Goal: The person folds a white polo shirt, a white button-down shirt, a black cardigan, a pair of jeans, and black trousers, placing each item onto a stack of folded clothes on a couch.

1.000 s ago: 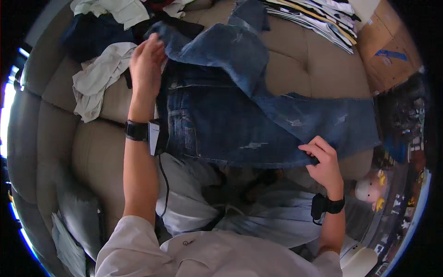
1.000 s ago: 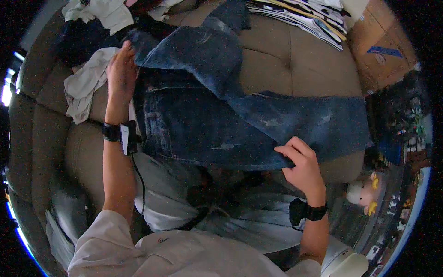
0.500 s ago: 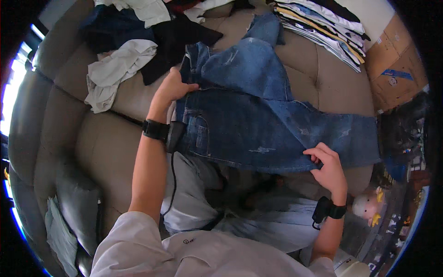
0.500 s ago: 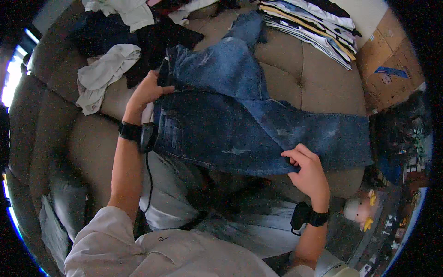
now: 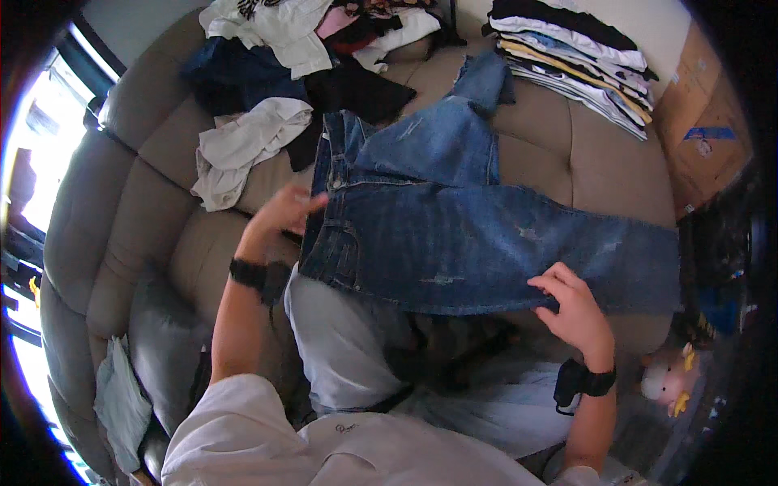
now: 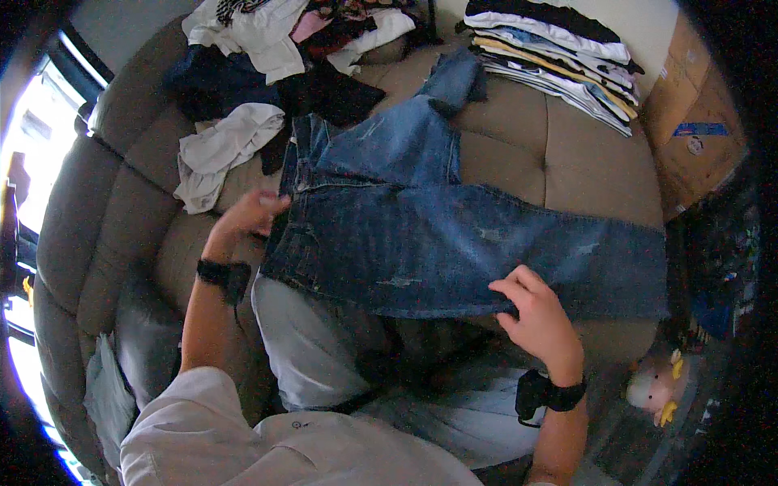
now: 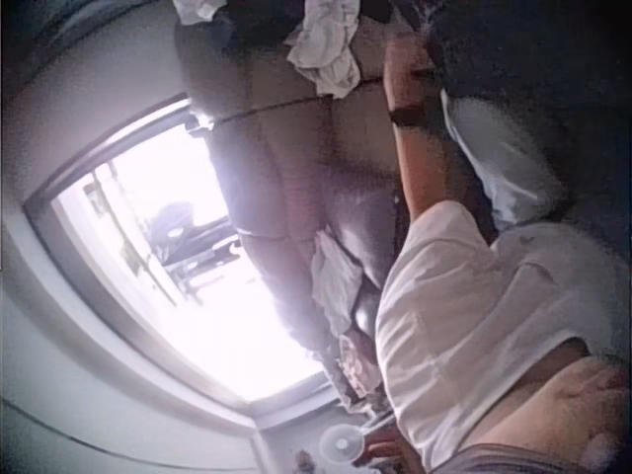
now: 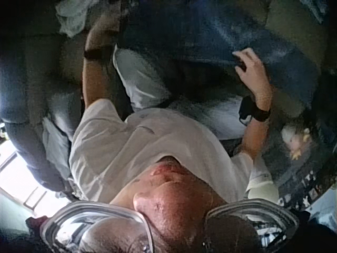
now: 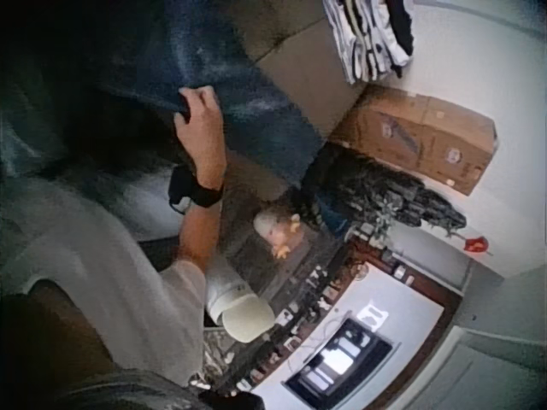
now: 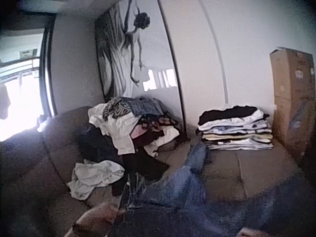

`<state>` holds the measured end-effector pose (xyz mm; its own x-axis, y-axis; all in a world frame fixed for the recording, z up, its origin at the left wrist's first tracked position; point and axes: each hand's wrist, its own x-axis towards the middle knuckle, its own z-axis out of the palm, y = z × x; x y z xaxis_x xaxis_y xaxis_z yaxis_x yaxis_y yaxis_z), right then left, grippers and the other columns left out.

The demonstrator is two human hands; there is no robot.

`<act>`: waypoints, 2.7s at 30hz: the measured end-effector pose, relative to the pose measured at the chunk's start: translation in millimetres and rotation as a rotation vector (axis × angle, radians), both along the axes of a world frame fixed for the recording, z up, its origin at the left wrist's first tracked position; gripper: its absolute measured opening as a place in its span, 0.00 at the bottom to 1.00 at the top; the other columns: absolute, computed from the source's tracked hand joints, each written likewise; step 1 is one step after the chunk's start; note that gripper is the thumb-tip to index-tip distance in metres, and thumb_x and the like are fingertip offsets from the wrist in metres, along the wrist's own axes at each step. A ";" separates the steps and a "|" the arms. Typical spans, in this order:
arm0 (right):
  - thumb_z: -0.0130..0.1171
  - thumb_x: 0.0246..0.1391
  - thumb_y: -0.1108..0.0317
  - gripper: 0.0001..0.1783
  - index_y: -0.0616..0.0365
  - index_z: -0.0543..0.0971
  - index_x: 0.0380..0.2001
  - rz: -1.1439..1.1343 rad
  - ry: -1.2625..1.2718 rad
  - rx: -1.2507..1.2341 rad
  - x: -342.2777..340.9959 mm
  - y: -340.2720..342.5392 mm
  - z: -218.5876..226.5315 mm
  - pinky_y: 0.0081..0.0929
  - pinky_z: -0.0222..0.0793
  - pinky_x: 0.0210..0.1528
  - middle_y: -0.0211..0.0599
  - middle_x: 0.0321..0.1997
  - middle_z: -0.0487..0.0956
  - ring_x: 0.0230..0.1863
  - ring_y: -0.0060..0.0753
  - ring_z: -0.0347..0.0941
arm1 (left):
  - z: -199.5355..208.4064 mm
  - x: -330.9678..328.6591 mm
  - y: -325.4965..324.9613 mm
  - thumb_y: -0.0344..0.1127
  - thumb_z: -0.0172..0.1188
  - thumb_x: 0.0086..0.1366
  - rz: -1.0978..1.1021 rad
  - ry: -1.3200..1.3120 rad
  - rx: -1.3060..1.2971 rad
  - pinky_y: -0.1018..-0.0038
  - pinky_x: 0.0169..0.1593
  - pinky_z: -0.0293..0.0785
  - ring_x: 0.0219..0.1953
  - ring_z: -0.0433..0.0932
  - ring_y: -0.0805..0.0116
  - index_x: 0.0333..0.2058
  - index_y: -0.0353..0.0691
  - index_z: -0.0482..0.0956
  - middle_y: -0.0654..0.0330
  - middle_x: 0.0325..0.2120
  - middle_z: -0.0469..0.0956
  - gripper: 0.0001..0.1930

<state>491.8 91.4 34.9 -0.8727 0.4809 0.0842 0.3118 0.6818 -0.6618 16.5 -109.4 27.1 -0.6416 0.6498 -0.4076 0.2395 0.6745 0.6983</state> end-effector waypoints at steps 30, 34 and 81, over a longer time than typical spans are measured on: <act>0.73 0.45 0.51 0.30 0.56 0.75 0.47 0.310 -0.577 -0.124 -8.5 26.3 58.2 0.34 0.68 0.52 0.44 0.42 0.75 0.47 0.43 0.71 | -6.5 -2.8 -117.4 0.34 0.66 0.63 -0.006 0.197 0.164 0.71 0.44 0.75 0.43 0.76 0.66 0.62 0.39 0.62 0.57 0.45 0.74 0.32; 0.71 0.49 0.57 0.22 0.57 0.76 0.43 0.101 -0.448 -0.066 -42.7 72.6 96.1 0.28 0.73 0.39 0.38 0.34 0.79 0.36 0.30 0.77 | -44.2 -39.3 -62.1 0.34 0.65 0.62 0.080 0.468 0.511 0.68 0.52 0.71 0.54 0.70 0.59 0.58 0.37 0.67 0.53 0.51 0.70 0.28; 0.63 0.40 0.69 0.13 0.65 0.76 0.31 0.033 -0.653 0.703 -138.7 259.9 181.2 0.43 0.72 0.41 0.54 0.33 0.79 0.39 0.57 0.76 | -85.7 -75.9 -64.8 0.24 0.56 0.65 0.068 0.444 0.597 0.67 0.66 0.57 0.56 0.72 0.64 0.48 0.32 0.80 0.54 0.48 0.80 0.13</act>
<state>353.2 351.3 216.0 -0.8620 0.4798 -0.1637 0.4476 0.8719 0.1988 -59.4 -174.2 -58.6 -0.7107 0.6323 0.3085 0.5551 0.2344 0.7981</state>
